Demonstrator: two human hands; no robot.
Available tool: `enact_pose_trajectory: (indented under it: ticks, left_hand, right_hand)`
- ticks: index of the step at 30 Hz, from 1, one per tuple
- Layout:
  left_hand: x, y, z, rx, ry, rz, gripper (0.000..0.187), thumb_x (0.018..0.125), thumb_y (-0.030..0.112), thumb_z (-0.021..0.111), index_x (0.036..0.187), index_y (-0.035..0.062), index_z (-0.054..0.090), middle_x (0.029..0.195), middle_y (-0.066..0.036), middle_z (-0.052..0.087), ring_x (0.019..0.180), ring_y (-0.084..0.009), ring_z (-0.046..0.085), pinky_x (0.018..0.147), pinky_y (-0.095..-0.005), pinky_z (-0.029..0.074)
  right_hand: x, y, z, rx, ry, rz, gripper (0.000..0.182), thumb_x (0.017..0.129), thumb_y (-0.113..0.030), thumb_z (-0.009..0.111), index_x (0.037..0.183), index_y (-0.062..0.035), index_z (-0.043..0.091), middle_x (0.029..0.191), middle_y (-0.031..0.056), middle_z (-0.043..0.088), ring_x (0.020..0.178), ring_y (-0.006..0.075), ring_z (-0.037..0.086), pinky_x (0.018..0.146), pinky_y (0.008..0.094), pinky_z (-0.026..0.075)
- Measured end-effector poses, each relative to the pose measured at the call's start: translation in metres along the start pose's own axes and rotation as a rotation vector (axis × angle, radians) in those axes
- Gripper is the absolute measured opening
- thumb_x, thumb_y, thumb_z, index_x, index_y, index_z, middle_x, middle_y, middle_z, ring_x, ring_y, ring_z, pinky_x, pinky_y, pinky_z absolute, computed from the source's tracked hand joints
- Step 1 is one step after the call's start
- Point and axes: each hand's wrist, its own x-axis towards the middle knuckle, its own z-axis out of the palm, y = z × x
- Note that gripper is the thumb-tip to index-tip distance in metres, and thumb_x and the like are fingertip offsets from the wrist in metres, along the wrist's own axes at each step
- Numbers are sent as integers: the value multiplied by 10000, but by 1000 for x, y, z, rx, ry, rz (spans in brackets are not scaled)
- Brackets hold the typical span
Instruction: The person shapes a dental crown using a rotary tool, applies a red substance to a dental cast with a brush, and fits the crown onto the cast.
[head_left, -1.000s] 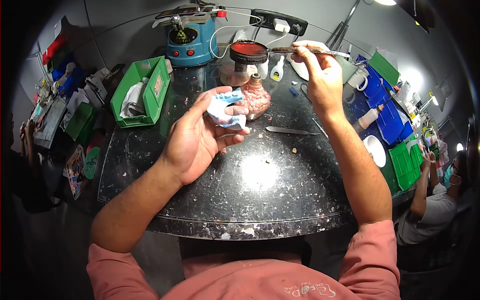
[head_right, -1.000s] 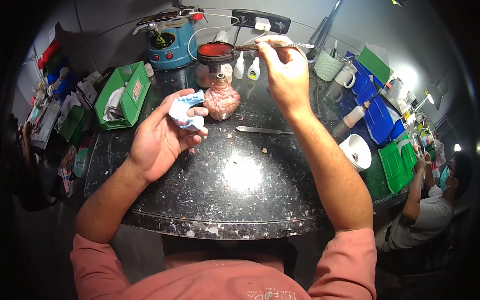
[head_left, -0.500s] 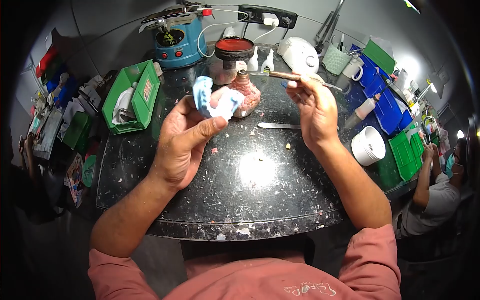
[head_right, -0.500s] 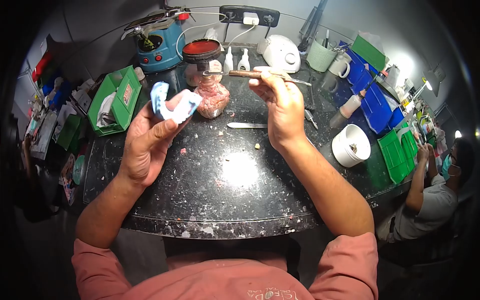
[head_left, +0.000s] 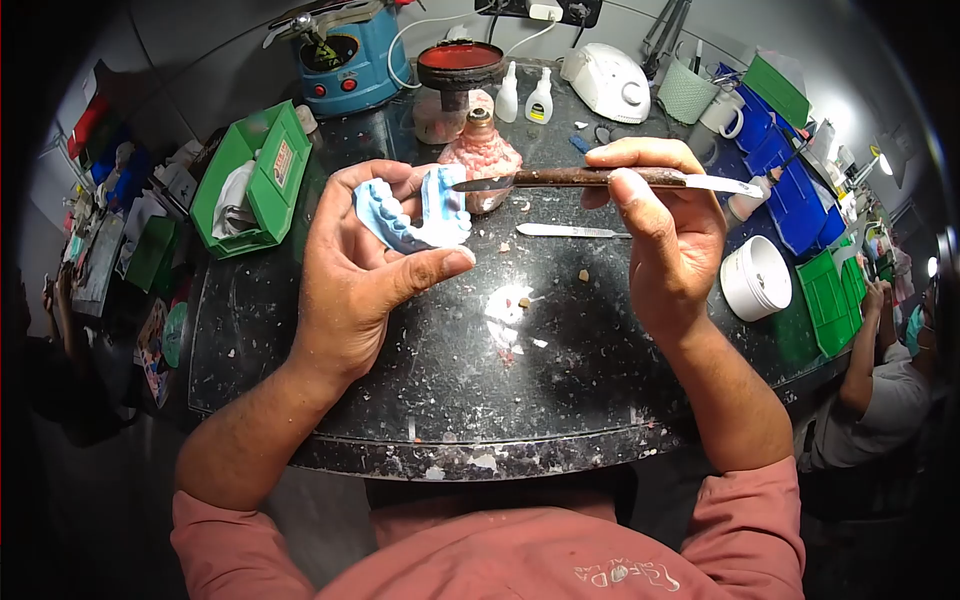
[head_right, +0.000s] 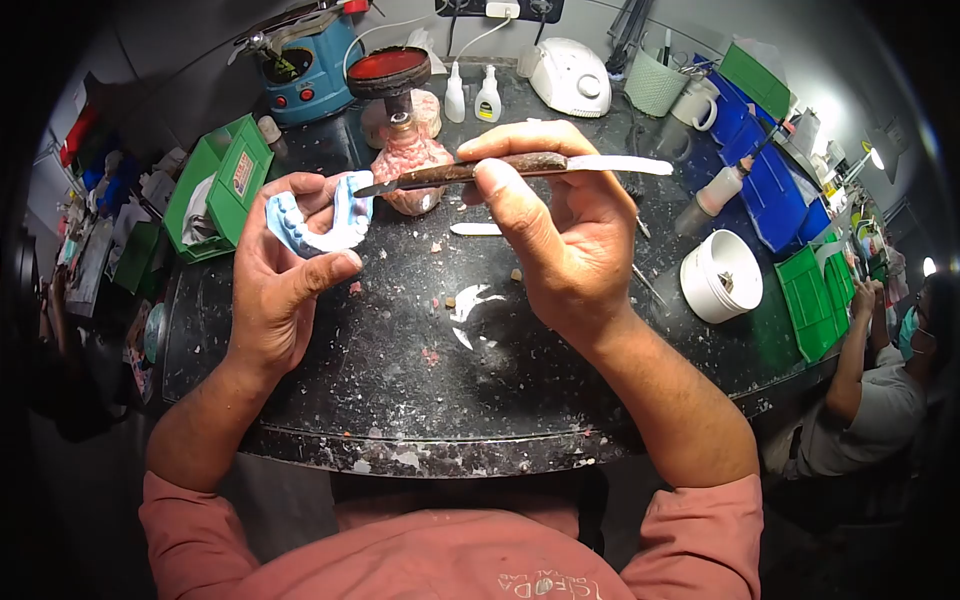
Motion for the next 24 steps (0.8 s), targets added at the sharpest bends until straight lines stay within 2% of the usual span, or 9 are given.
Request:
enact_pose_trajectory:
  ticks: [2,12,14,17,18,20,24]
  left_hand:
    - [1,-2,3,-4,9,36,655,745,-44,769,1286,-1,402,1301,-203,520,1163,-211,564,844,-284,575]
    - [1,4,2,33,7,-15,654,746,-20,781,1282,-15,406,1272,-193,532,1153,-214,569,811,-285,585]
    - [1,3,2,5,4,10,588,760,-86,776,1225,-5,424,1206,-161,545,994,-145,628,806,-226,568]
    - [1,5,1,17,4,-4,571,769,-78,773,1219,-12,428,1188,-151,552,979,-143,636,808,-233,573]
    - [1,4,1,17,5,-5,571,769,-78,773,1219,-12,428,1188,-151,552,979,-143,636,808,-233,573]
    - [1,3,0,93,7,-6,629,756,11,789,1269,-16,425,1256,-189,541,1128,-215,582,784,-281,587]
    - [0,2,1,46,3,14,636,756,25,797,1271,-13,426,1244,-187,549,1132,-215,582,797,-278,584]
  right_hand:
    - [-1,-4,2,-69,-23,11,161,929,-56,617,1061,35,617,1007,96,649,869,134,631,799,270,516]
    - [-2,-5,3,-84,-46,42,164,923,-48,619,1058,45,626,1000,92,646,868,135,630,794,265,509]
    - [-1,-5,4,-117,-38,28,170,921,-45,617,1063,48,624,999,91,644,877,139,630,802,267,505]
    - [-2,-3,0,-133,-67,9,173,913,-31,612,1063,54,626,1008,99,645,891,148,632,808,271,504]
    - [-1,-4,-1,-132,-68,10,173,913,-31,612,1063,54,626,1008,99,645,891,148,632,808,271,504]
    - [0,-6,-1,-275,-129,-36,184,910,-66,568,1036,56,623,1030,128,643,891,179,632,826,290,510]
    - [0,-7,-1,-320,-146,-28,184,893,-46,568,1034,57,626,1033,129,643,960,196,612,890,319,486]
